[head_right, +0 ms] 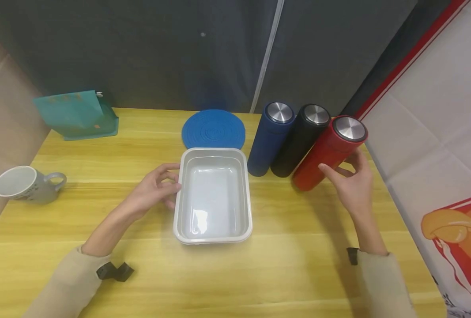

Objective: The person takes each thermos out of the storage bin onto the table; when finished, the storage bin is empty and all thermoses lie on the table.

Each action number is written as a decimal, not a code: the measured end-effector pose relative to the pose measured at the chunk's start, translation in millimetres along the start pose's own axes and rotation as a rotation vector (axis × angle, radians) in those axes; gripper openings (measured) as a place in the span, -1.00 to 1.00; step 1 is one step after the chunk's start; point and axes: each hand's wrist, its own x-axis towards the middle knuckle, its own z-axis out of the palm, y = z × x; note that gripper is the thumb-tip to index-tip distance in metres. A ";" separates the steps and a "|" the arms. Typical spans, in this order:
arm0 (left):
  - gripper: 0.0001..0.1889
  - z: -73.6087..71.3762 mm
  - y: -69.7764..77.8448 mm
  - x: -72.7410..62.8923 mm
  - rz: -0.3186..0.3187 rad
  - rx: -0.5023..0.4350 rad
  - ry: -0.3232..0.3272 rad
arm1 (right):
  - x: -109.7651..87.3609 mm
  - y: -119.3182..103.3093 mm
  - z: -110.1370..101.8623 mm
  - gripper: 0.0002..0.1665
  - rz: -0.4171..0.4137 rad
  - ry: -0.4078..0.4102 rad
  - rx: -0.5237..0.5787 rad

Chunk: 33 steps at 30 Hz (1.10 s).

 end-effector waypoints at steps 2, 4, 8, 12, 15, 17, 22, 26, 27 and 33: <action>-0.36 -0.1 -0.2 -0.2 0.002 0.001 -0.003 | 3.1 2.3 -1.8 -0.29 0.019 0.022 -0.040; -0.36 0.4 0.3 -0.5 0.005 -0.002 -0.003 | 6.3 5.1 -3.2 -0.30 0.041 0.046 -0.103; -0.36 1.2 1.0 -0.8 0.007 -0.011 -0.004 | 12.8 12.4 -4.2 -0.32 0.085 0.086 -0.217; -0.36 0.6 1.0 -1.2 0.005 -0.008 0.001 | 20.0 21.2 -2.5 -0.33 0.087 0.099 -0.249; -0.36 0.4 1.1 -1.5 0.005 -0.006 0.001 | 25.7 27.3 -1.6 -0.34 0.072 0.115 -0.236; -0.36 0.4 1.2 -1.5 0.005 -0.008 -0.001 | 29.0 30.3 -1.5 -0.34 0.055 0.120 -0.236; -0.36 -0.1 0.4 -0.4 0.008 -0.022 -0.006 | 34.2 36.1 -1.1 -0.35 0.084 0.111 -0.281; -0.36 0.5 0.4 -0.8 -0.001 -0.031 -0.005 | 37.6 41.9 0.3 -0.35 0.079 0.098 -0.289; -0.36 0.7 0.4 -0.9 -0.002 -0.031 -0.004 | 38.4 42.5 0.9 -0.35 0.070 0.097 -0.281; -0.35 0.3 0.1 -0.5 0.001 -0.029 -0.004 | 41.8 44.2 4.2 -0.38 0.061 0.108 -0.258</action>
